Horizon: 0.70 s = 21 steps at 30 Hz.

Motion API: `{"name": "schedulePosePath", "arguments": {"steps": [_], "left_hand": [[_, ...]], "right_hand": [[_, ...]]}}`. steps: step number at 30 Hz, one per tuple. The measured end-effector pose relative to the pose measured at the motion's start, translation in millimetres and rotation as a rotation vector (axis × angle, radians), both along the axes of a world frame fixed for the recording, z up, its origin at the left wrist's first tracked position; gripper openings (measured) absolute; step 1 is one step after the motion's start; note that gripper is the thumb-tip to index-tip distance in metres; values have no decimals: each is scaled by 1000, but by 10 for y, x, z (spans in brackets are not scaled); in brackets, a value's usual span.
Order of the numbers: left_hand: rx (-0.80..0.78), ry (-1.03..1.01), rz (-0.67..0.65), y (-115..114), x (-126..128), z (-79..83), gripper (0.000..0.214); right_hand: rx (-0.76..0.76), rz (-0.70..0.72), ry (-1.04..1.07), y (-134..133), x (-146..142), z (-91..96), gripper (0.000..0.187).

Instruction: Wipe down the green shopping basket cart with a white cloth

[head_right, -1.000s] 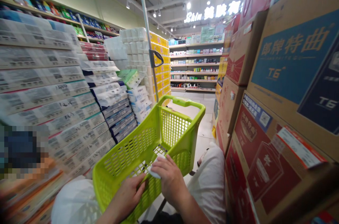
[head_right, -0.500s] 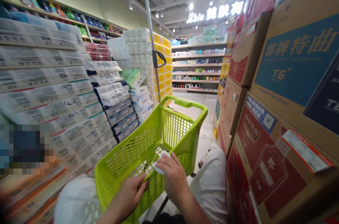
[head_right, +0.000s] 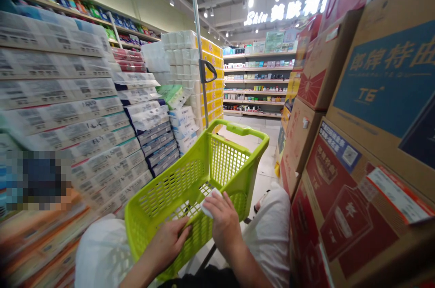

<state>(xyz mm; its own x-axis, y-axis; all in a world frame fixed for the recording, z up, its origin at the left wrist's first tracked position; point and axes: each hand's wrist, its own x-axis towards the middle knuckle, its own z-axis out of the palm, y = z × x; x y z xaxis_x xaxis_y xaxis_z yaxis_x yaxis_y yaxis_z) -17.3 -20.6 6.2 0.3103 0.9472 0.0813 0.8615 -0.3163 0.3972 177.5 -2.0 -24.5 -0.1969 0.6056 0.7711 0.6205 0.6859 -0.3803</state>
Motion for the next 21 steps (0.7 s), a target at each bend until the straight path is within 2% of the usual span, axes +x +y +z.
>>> {"name": "schedulePosePath", "arguments": {"steps": [4,10,17,21], "left_hand": [[-30,12,9,5,11,-10,21],[-12,-13,-37,11,20,19,20],[3,65,-20,-12,61,68,23],[-7,73,-22,-13,61,77,21]], "right_hand": [[-30,-116,55,111,148,40,57],[4,64,-71,-66,-107,4,52],[-65,-102,-24,105,141,76,55],[-34,-4,-70,-15,-15,16,54]]}}
